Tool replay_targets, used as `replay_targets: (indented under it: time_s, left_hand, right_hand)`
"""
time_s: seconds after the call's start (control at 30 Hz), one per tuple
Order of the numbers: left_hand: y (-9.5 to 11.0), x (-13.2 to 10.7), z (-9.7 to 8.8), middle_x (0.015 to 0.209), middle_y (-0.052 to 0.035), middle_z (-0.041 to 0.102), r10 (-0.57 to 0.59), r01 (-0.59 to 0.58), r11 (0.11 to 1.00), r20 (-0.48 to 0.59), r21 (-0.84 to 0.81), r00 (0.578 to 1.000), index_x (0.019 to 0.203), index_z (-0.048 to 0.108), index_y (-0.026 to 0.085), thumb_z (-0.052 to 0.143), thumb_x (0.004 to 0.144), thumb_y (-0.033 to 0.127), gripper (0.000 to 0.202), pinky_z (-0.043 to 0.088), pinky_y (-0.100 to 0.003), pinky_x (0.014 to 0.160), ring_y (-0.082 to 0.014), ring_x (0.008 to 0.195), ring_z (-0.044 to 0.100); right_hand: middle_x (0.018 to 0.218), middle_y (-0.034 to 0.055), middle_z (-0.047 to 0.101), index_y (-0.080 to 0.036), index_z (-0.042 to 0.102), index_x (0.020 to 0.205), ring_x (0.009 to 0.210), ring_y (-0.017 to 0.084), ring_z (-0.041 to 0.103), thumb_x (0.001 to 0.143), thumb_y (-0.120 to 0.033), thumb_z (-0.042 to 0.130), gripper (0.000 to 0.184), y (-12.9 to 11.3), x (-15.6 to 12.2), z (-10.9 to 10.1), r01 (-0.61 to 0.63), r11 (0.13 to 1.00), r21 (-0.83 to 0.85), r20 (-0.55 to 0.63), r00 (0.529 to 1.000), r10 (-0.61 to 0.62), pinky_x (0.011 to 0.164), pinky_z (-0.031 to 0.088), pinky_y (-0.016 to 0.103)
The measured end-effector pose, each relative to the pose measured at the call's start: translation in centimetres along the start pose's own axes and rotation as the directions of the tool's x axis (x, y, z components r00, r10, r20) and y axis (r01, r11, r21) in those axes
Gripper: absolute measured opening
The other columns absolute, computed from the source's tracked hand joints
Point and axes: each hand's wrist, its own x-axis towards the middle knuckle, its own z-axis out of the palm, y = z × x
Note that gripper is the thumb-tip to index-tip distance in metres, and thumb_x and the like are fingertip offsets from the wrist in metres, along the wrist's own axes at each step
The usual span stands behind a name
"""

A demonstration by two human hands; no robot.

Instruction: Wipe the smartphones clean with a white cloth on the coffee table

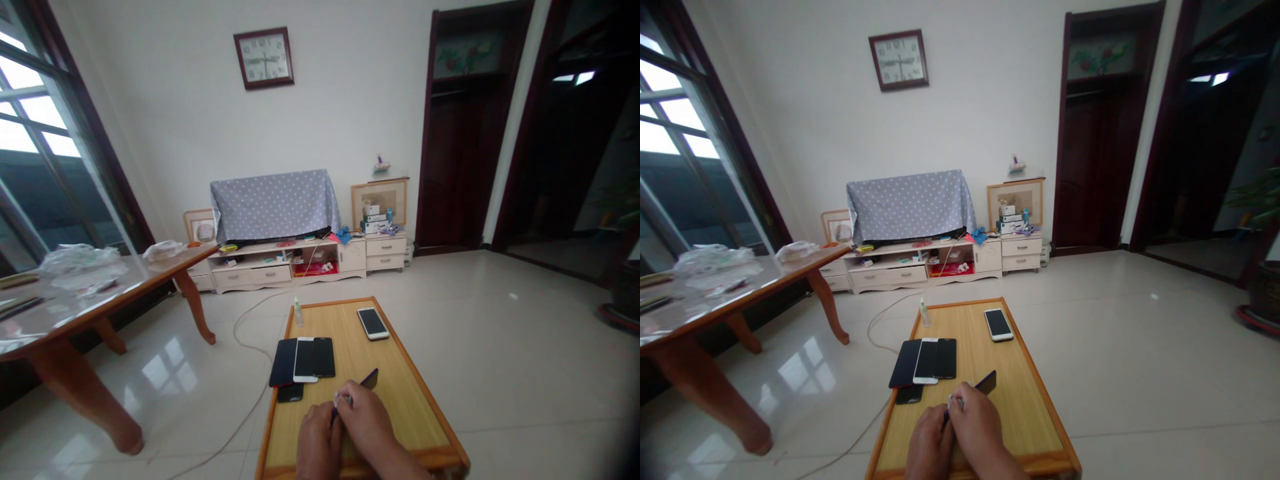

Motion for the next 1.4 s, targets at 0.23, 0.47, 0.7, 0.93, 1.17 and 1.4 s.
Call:
replay_targets:
  time_s: [0.23,0.47,0.7,0.93,1.17,1.4]
  left_hand:
    - [0.4,-0.1,-0.4,0.092,-0.0070,0.068,-0.015,0.016,1.000,-0.010,0.007,1.000,0.097,0.067,0.024,0.038,0.100,0.048,0.038,0.041,-0.033,0.078,-0.0236,0.090,0.060]
    - [0.0,0.1,0.1,0.094,-0.0083,0.068,0.000,0.000,1.000,0.003,-0.001,1.000,0.098,0.066,0.022,0.040,0.100,0.043,0.034,0.042,-0.034,0.080,-0.0238,0.091,0.060]
    - [0.0,-0.1,0.0,0.094,-0.0077,0.068,-0.014,0.014,1.000,-0.007,-0.012,1.000,0.098,0.066,0.023,0.040,0.100,0.045,0.035,0.043,-0.034,0.081,-0.0235,0.092,0.060]
    - [0.1,-0.1,-0.1,0.092,-0.0068,0.067,-0.013,0.013,1.000,-0.008,0.001,1.000,0.097,0.066,0.024,0.037,0.101,0.046,0.037,0.041,-0.034,0.079,-0.0235,0.090,0.059]
    - [0.1,0.0,-0.2,0.095,-0.0073,0.069,0.003,-0.003,1.000,0.011,-0.011,1.000,0.099,0.066,0.023,0.041,0.099,0.039,0.030,0.041,-0.034,0.080,-0.0235,0.092,0.060]
    - [0.3,-0.1,-0.3,0.093,-0.0073,0.068,-0.021,0.021,1.000,-0.003,-0.002,1.000,0.099,0.067,0.024,0.038,0.100,0.048,0.037,0.041,-0.033,0.078,-0.0234,0.090,0.060]
  right_hand:
    - [0.068,0.0006,0.070,-0.024,0.067,0.081,0.065,0.018,0.063,0.096,-0.036,0.047,0.028,4.1,4.2,-4.7,-0.121,0.993,0.016,-0.135,0.983,0.122,0.059,0.033,0.027]
    - [0.072,-0.0016,0.072,-0.025,0.068,0.078,0.067,0.016,0.064,0.091,-0.032,0.056,0.018,1.3,1.2,-1.2,-0.055,0.998,0.021,-0.030,0.998,0.055,0.059,0.033,0.024]
    - [0.073,-0.0016,0.072,-0.026,0.068,0.081,0.069,0.016,0.065,0.093,-0.034,0.054,0.020,1.9,2.0,-2.1,-0.077,0.997,0.015,-0.027,0.997,0.078,0.061,0.035,0.024]
    - [0.070,-0.0004,0.070,-0.025,0.066,0.083,0.068,0.017,0.063,0.096,-0.035,0.048,0.025,3.3,3.0,-3.9,-0.118,0.993,-0.015,-0.102,0.988,0.116,0.061,0.035,0.025]
    - [0.075,-0.0022,0.072,-0.026,0.068,0.078,0.072,0.016,0.065,0.089,-0.031,0.058,0.016,0.6,0.3,0.1,-0.008,0.998,0.055,0.028,1.000,0.007,0.061,0.034,0.024]
    - [0.068,0.0010,0.070,-0.023,0.067,0.081,0.066,0.019,0.063,0.096,-0.039,0.047,0.029,4.2,4.0,-4.4,-0.112,0.991,0.074,-0.117,0.986,0.120,0.061,0.035,0.027]
